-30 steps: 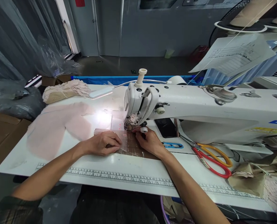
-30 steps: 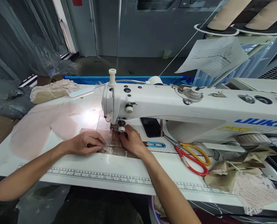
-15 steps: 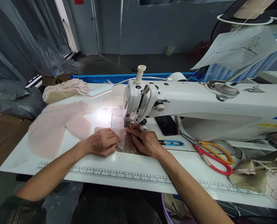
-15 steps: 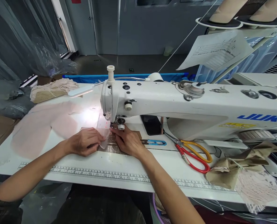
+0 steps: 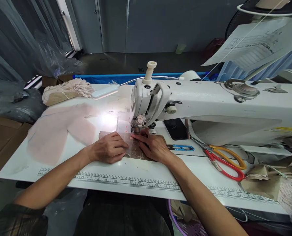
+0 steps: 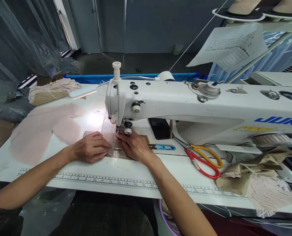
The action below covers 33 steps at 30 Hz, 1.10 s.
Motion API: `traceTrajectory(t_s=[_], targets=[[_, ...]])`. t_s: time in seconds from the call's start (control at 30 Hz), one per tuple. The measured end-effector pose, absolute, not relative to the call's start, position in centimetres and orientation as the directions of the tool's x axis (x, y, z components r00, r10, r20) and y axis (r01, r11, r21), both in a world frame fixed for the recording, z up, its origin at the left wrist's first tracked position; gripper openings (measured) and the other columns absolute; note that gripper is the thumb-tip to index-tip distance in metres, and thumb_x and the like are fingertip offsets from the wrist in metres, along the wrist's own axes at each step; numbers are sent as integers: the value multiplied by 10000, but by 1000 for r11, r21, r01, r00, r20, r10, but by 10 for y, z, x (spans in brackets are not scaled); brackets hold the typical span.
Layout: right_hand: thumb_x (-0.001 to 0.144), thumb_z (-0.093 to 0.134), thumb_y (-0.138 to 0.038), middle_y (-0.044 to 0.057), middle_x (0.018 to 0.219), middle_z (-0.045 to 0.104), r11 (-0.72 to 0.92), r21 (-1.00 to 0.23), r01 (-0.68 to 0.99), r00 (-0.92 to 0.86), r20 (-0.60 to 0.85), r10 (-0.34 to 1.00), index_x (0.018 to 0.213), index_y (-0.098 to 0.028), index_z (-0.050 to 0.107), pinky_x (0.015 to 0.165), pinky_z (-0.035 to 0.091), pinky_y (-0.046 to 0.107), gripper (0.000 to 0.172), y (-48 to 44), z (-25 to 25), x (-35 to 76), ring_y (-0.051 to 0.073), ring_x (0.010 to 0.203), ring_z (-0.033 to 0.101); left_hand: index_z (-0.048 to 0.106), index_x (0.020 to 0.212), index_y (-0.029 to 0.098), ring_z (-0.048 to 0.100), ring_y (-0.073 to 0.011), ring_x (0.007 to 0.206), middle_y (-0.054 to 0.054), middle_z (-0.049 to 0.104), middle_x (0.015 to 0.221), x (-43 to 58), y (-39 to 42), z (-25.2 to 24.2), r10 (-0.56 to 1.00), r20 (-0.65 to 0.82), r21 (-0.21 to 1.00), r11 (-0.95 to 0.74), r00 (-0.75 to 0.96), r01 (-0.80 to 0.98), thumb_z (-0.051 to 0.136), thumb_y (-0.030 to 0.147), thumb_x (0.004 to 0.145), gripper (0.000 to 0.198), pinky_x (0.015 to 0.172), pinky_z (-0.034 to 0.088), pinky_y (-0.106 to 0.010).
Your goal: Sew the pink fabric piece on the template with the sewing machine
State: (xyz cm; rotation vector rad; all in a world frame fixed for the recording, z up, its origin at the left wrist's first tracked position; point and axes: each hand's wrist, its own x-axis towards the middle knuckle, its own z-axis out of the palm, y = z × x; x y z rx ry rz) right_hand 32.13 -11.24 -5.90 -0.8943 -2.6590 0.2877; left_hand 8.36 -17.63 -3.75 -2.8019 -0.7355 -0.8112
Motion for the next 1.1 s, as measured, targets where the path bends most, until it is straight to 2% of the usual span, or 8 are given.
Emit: traceTrajectory(t_s=[0.23, 0.6, 0.87, 1.0, 1.1], targets=[[934, 468, -225, 110, 1132, 568, 785, -273, 556, -748, 247, 616, 1306, -297, 604, 720, 507, 306, 403, -112, -62, 322, 195, 861, 601, 689, 752, 169, 646, -152, 743, -48, 750, 918, 82, -176, -39, 416, 502, 35, -886, 758, 463, 567, 167, 870, 170, 696, 509, -313], [933, 479, -219, 105, 1176, 570, 783, -273, 559, -744, 251, 619, 1305, -290, 605, 736, 521, 308, 398, -113, -59, 321, 191, 862, 614, 699, 812, 170, 637, -145, 733, -44, 746, 913, 84, -177, -41, 396, 503, 61, -903, 768, 425, 573, 152, 867, 138, 677, 501, -311], [919, 507, -211, 71, 1089, 623, 888, -294, 353, -818, 364, 446, 1118, -306, 721, 749, 527, 304, 307, -113, -56, 324, 172, 883, 610, 696, 779, 175, 621, -153, 734, -55, 741, 907, 85, -179, -41, 420, 487, 76, -894, 766, 442, 551, 158, 878, 176, 681, 494, -316], [897, 540, -199, 73, 1082, 627, 881, -292, 371, -818, 345, 460, 1106, -309, 729, 756, 526, 308, 302, -114, -53, 324, 179, 889, 618, 697, 761, 177, 623, -155, 732, -48, 740, 876, 87, -177, -40, 456, 501, 143, -882, 736, 449, 561, 158, 858, 168, 714, 489, -336], [896, 534, -188, 73, 1067, 629, 878, -290, 381, -824, 325, 464, 1092, -310, 734, 764, 532, 318, 305, -115, -50, 324, 179, 885, 621, 693, 730, 185, 637, -147, 742, -27, 732, 845, 88, -169, -35, 493, 444, 254, -870, 748, 423, 582, 132, 804, 143, 760, 500, -329]])
